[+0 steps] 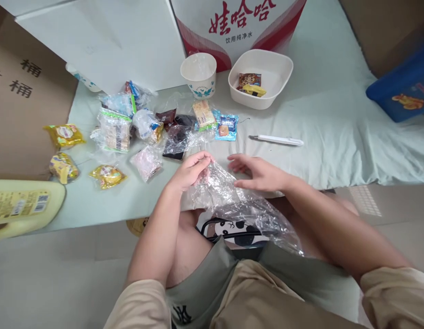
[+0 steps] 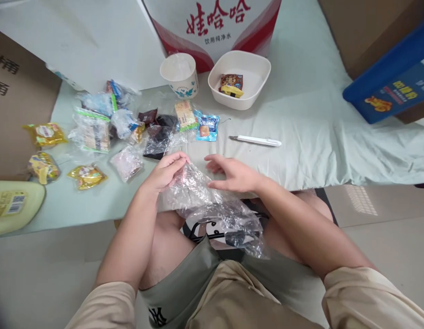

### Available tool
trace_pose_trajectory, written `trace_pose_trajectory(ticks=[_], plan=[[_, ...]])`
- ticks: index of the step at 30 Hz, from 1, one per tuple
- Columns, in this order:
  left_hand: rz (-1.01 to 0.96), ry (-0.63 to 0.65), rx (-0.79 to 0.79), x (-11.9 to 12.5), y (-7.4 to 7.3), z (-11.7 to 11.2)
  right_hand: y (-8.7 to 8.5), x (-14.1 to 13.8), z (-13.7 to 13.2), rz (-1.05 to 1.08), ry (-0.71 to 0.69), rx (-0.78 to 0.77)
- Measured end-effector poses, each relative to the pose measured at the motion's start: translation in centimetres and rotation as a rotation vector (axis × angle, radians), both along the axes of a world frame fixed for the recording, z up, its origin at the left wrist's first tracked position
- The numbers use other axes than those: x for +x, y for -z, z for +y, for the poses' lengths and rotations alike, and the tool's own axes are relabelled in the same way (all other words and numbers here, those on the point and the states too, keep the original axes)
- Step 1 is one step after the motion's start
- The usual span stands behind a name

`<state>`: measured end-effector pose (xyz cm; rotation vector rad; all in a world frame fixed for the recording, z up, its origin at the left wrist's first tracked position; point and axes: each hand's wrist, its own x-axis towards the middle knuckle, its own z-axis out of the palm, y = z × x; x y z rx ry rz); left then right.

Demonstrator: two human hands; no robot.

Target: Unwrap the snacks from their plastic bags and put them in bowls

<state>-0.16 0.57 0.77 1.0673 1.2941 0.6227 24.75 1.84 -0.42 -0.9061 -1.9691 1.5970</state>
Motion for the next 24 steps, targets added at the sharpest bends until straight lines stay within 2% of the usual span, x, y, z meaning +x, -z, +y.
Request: trace_pose_trajectory(ticks=[3,7,9,12,15,17,19,21,24], plan=[[-0.074,-0.046,0.007,0.3,-0.6,-0.3,-0.6,-1.2,-0.2,-0.001,-0.170,-0.098],[-0.189,-0.172,0.002,-0.3,-0.7,-0.1,-1.2,-1.8,-1.1,0.087,-0.204,-0.255],[-0.253,-0.282,-0.012,-0.4,-0.6,0.2,-1.2,-2.1,-1.4,0.135,-0.134,-0.319],[-0.343,-0.412,-0.015,0.0,-0.5,0.5,-0.9,-2.4,-1.7,0.162,0.088,-0.349],[-0.387,-0.331,-0.039,0.9,-0.3,0.1,-0.9,-2.7,-1.5,0.122,0.267,-0.317],[-0.356,-0.247,-0.076,1.2,-0.1,-0.3,-0.9,-2.7,-1.4,0.083,0.320,-0.282],[-0.284,-0.242,-0.073,1.2,0.4,-0.6,-0.9,-2.6,-1.2,0.044,0.349,-0.266],[-0.234,-0.327,-0.016,0.8,0.7,-0.5,-0.9,-2.4,-1.2,0.012,0.373,-0.270],[-0.298,-0.435,0.052,0.4,1.0,-0.3,-0.8,-2.4,-1.3,-0.004,0.391,-0.257]])
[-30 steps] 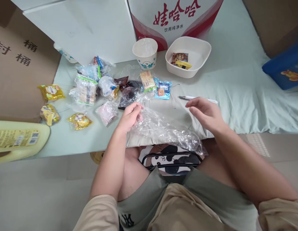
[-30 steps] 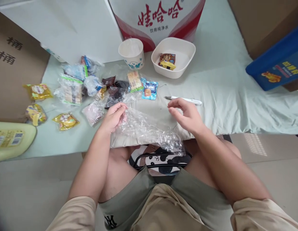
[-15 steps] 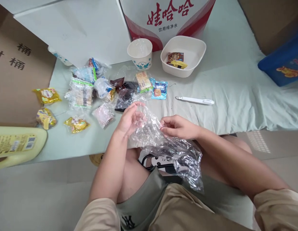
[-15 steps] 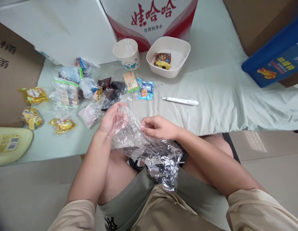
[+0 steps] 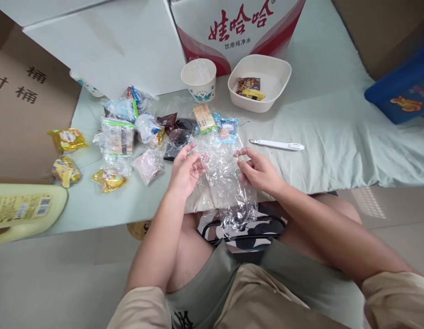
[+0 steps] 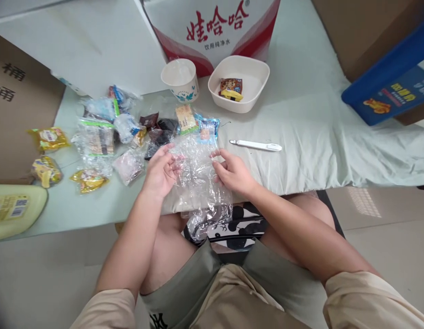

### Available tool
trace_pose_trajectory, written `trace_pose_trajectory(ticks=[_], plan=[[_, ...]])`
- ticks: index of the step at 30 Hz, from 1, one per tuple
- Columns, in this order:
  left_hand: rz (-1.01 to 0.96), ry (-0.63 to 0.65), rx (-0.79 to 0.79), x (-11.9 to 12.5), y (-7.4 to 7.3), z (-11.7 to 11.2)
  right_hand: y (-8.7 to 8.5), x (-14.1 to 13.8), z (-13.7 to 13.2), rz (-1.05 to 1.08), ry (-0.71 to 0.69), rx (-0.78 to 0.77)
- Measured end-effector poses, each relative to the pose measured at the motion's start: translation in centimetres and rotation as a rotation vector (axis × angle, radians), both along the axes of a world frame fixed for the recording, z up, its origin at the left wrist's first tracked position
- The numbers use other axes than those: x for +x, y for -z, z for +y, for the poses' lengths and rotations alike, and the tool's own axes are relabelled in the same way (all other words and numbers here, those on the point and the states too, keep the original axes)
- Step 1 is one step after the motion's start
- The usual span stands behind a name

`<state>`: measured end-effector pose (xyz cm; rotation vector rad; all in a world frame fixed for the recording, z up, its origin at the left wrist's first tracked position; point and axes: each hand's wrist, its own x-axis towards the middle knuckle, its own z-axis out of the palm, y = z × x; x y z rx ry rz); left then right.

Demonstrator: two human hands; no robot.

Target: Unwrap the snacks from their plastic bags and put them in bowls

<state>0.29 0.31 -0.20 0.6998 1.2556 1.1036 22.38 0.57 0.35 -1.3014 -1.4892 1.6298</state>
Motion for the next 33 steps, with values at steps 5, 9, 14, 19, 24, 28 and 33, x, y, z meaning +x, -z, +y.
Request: trace_pose_trajectory(ticks=[5,9,14,19,24,28,33], plan=[[-0.082,0.262,-0.082,0.8,-0.5,-0.6,0.1,-0.4,-0.2,-0.052,-0.026,0.084],[0.120,0.260,-0.094,0.9,-0.4,-0.8,0.3,-0.4,-0.1,0.029,-0.012,0.022],[0.270,0.298,-0.047,0.4,0.2,-0.5,0.8,0.0,0.1,0.201,0.005,-0.108],[0.064,0.199,0.033,-0.3,-0.8,-0.8,0.7,0.3,0.1,0.482,0.023,-0.191],[-0.054,0.239,0.015,-1.5,-1.6,-0.8,0.7,0.6,0.3,0.604,-0.072,-0.198],[0.065,0.282,0.008,-1.4,-1.0,-0.4,1.0,0.5,0.5,0.403,-0.006,-0.051],[0.429,0.276,0.183,-0.8,0.0,0.1,1.3,0.4,0.5,0.194,0.005,-0.036]])
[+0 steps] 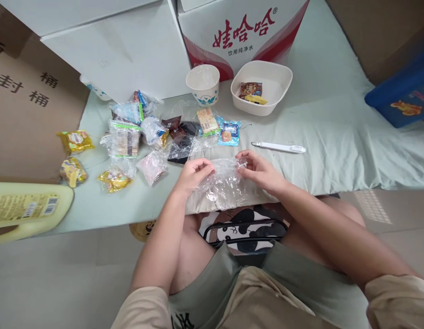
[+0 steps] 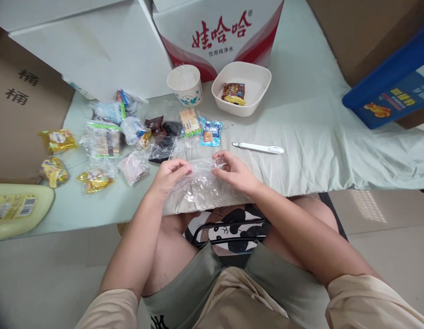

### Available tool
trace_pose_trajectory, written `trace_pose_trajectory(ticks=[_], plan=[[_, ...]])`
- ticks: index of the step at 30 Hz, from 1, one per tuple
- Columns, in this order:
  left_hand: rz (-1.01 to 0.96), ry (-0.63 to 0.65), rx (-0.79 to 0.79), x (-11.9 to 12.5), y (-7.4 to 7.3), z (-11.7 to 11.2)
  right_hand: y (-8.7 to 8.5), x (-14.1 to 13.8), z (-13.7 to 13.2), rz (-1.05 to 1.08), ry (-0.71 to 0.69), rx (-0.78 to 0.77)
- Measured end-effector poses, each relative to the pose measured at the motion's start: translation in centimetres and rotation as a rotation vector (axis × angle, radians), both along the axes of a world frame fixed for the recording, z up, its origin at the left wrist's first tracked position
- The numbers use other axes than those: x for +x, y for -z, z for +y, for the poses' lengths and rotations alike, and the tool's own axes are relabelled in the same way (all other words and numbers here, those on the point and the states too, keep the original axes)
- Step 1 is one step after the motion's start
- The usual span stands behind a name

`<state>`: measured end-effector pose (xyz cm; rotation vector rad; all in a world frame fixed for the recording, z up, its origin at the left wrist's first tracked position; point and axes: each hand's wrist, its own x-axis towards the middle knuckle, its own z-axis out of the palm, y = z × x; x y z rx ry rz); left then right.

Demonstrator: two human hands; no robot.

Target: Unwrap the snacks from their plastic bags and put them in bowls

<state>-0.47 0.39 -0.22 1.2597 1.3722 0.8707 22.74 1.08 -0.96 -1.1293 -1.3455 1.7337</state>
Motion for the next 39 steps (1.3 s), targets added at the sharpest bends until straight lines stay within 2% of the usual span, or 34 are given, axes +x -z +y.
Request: trace_pose_trajectory(ticks=[5,8,14,21,25,29,39], plan=[[-0.163,-0.122,0.012,0.2,0.0,0.0,0.1,0.1,0.0,0.021,-0.013,0.011],[-0.215,-0.112,-0.043,0.2,-0.1,0.0,0.1,0.1,0.0,0.036,0.034,0.047],[-0.166,-0.073,-0.037,0.2,-0.1,-0.1,0.4,-0.1,0.1,0.069,0.095,0.073],[-0.176,-0.092,-0.038,0.0,0.2,0.1,0.1,0.0,-0.1,-0.023,-0.058,0.081],[-0.176,-0.051,-0.085,-0.2,0.6,-0.1,0.1,-0.1,-0.2,-0.036,-0.074,0.093],[-0.112,0.002,-0.063,-0.4,0.9,-0.1,0.2,-0.2,-0.2,-0.049,-0.083,0.097],[0.019,0.044,-0.026,0.0,0.7,-0.3,0.6,-0.1,-0.3,-0.173,-0.150,0.163]])
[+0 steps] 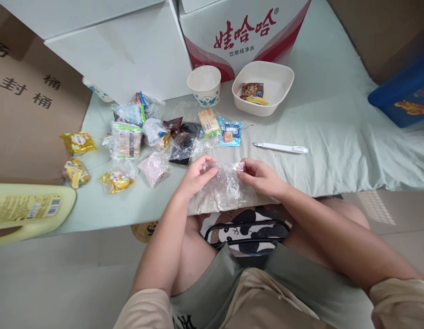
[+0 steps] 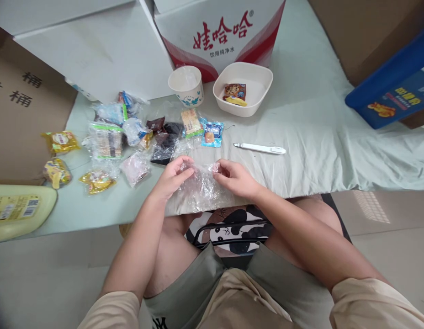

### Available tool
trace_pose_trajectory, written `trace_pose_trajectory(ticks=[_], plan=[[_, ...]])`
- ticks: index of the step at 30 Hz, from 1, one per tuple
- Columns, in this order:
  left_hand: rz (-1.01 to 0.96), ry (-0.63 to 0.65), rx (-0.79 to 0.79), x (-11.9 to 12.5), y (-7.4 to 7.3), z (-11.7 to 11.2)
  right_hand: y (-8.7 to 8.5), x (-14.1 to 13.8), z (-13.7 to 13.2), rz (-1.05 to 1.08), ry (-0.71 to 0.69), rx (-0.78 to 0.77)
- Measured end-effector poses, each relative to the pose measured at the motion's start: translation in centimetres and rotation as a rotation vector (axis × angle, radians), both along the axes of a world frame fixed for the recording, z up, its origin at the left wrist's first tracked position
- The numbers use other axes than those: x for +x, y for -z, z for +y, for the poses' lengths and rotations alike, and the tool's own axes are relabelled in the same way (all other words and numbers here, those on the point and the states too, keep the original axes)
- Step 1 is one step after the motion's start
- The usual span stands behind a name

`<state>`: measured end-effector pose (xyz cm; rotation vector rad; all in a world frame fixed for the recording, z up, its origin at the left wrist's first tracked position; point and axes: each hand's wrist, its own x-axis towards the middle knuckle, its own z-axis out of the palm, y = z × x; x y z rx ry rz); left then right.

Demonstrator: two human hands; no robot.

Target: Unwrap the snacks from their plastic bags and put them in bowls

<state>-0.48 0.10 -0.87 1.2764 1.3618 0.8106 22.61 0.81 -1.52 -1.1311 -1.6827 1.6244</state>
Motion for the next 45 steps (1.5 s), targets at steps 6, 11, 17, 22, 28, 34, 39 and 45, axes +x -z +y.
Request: trace_pose_trajectory(ticks=[6,11,17,22,28,34,39,45], plan=[[-0.037,-0.100,0.073,0.2,-0.1,0.3,-0.1,-0.2,-0.2,-0.073,-0.018,0.059],[-0.187,-0.205,0.071,-0.3,-0.2,0.4,-0.4,0.0,-0.1,0.016,0.095,0.090],[-0.193,-0.021,-0.100,-0.1,0.1,0.1,-0.3,0.0,0.0,0.256,0.202,-0.006],[-0.301,-0.072,-0.089,0.2,0.3,0.1,0.1,-0.2,-0.1,0.112,0.103,-0.112],[-0.202,0.023,-0.232,0.1,-0.1,0.1,-0.6,-0.1,0.0,0.095,0.167,-0.088],[-0.310,-0.053,-0.210,-0.5,-0.9,-0.1,-0.9,0.1,-0.1,0.146,0.148,-0.158],[-0.471,-0.093,-0.156,-1.2,-1.7,-0.2,-1.5,0.6,0.2,0.460,0.171,-0.276],[-0.508,0.005,-0.093,-1.3,-2.1,-0.1,-1.0,0.8,0.5,0.339,0.146,-0.182]])
